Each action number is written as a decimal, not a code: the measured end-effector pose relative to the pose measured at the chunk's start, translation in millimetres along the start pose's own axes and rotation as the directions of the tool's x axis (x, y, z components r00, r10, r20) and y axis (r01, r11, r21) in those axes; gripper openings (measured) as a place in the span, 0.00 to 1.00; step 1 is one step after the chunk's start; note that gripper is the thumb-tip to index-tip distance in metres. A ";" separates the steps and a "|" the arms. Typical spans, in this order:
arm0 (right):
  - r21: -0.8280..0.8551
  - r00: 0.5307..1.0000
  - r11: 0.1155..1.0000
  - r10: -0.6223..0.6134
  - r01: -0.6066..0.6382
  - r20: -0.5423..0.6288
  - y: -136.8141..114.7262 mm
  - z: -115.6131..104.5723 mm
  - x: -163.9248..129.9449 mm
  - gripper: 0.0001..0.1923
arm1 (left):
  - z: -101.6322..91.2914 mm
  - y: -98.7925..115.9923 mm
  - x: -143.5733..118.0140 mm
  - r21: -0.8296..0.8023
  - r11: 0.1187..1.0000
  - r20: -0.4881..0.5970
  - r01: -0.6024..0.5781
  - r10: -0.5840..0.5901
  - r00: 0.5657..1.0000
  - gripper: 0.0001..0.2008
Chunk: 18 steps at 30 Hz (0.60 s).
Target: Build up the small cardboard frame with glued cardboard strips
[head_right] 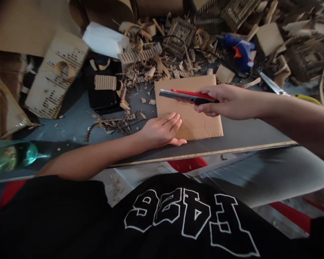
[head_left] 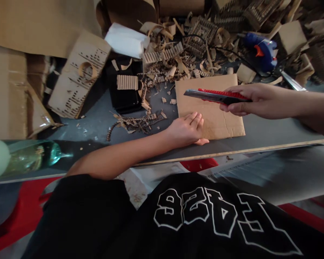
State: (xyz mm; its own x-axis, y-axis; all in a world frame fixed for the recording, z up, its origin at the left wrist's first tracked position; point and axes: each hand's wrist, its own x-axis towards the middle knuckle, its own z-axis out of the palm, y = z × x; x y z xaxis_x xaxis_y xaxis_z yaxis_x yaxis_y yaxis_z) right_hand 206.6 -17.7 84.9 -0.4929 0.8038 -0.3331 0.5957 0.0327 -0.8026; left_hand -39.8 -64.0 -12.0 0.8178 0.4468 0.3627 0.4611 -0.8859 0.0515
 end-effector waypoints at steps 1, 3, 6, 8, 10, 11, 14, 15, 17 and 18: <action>0.144 0.999 0.990 -0.018 0.012 0.045 -4.0 4.5 -3.6 0.20 | -0.4 -1.6 -0.1 -0.062 0.998 -0.021 0.026 -0.027 0.999 0.38; 0.447 0.995 0.894 -0.075 0.037 0.069 -13.7 15.8 -11.3 0.19 | -2.6 -6.3 1.0 -0.247 0.963 -0.077 0.109 -0.132 0.988 0.40; 0.761 0.997 0.648 -0.064 0.014 0.036 -23.3 35.0 -20.5 0.16 | -8.5 -14.0 7.5 -0.640 0.732 -0.098 0.233 -0.378 0.921 0.38; 0.857 0.986 0.511 -0.096 -0.068 0.135 -22.7 46.3 -22.2 0.14 | -12.8 -16.4 13.8 -0.846 0.484 -0.024 0.225 -0.455 0.890 0.37; 0.880 0.950 0.452 -0.182 -0.147 0.252 -17.9 55.4 -20.4 0.12 | -15.9 -15.8 18.8 -0.944 0.244 0.098 0.223 -0.436 0.895 0.37; 0.877 0.933 0.450 -0.214 -0.169 0.289 -15.1 59.1 -18.6 0.12 | -16.7 -14.8 20.1 -0.959 0.143 0.167 0.243 -0.410 0.897 0.35; 0.860 0.930 0.489 -0.232 -0.142 0.286 -8.1 69.0 -12.6 0.13 | -16.0 -13.0 19.9 -0.957 -0.074 0.285 0.280 -0.398 0.872 0.32; 0.854 0.943 0.510 -0.223 -0.104 0.248 -6.3 72.2 -10.9 0.13 | -14.8 -13.4 19.3 -0.954 -0.110 0.298 0.278 -0.418 0.858 0.32; 0.843 0.968 0.537 -0.206 -0.009 0.142 -2.7 78.5 -8.1 0.15 | -11.6 -15.9 18.6 -0.951 -0.143 0.310 0.276 -0.466 0.828 0.33; 0.840 0.977 0.541 -0.194 0.028 0.092 -0.7 81.3 -7.1 0.16 | -9.8 -17.6 18.7 -0.950 -0.146 0.311 0.275 -0.484 0.818 0.34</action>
State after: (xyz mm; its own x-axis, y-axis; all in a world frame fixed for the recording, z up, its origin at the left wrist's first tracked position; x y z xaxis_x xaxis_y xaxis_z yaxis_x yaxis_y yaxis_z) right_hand 158.0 -71.7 47.6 -0.6557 0.7238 -0.2149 -0.2244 -0.4586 -0.8599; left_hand -36.0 -41.2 3.0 0.5528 0.8331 -0.0172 -0.1697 0.1328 0.9765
